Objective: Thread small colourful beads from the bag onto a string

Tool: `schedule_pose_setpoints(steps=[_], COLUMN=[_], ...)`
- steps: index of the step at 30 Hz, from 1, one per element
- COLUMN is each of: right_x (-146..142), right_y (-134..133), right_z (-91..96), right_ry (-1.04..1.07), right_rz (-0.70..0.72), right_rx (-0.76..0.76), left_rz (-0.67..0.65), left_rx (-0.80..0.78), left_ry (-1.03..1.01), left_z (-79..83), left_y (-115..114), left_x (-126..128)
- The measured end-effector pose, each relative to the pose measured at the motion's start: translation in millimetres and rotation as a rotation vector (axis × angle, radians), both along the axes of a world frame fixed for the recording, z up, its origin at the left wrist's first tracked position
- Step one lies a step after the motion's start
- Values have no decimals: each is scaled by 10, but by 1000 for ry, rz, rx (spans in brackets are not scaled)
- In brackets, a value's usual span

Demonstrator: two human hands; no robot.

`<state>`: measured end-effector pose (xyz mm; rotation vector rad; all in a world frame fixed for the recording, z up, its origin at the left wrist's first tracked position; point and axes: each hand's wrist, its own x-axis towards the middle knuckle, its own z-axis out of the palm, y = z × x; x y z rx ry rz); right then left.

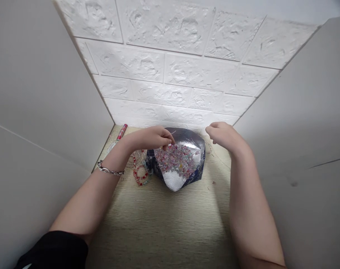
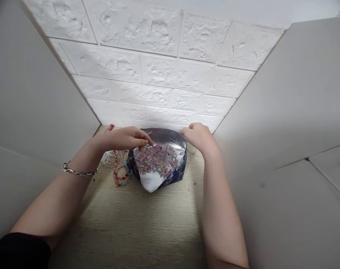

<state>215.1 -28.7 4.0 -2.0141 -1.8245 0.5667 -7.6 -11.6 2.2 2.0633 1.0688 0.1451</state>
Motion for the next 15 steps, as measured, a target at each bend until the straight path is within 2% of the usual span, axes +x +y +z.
schedule_pose_setpoints(steps=[3,9,15], right_x=[-2,-140,-333], right_y=[-20,-62,-62], right_z=[6,20,-8], right_ry=[6,160,300], right_rz=[64,399,594], right_rx=[6,-65,-66], left_rz=[20,70,148], left_rx=[-20,-71,-25], left_ry=[-31,-150,-178], left_z=[-4,-31,2], left_y=[5,2,-32], left_x=[-7,-8,-8])
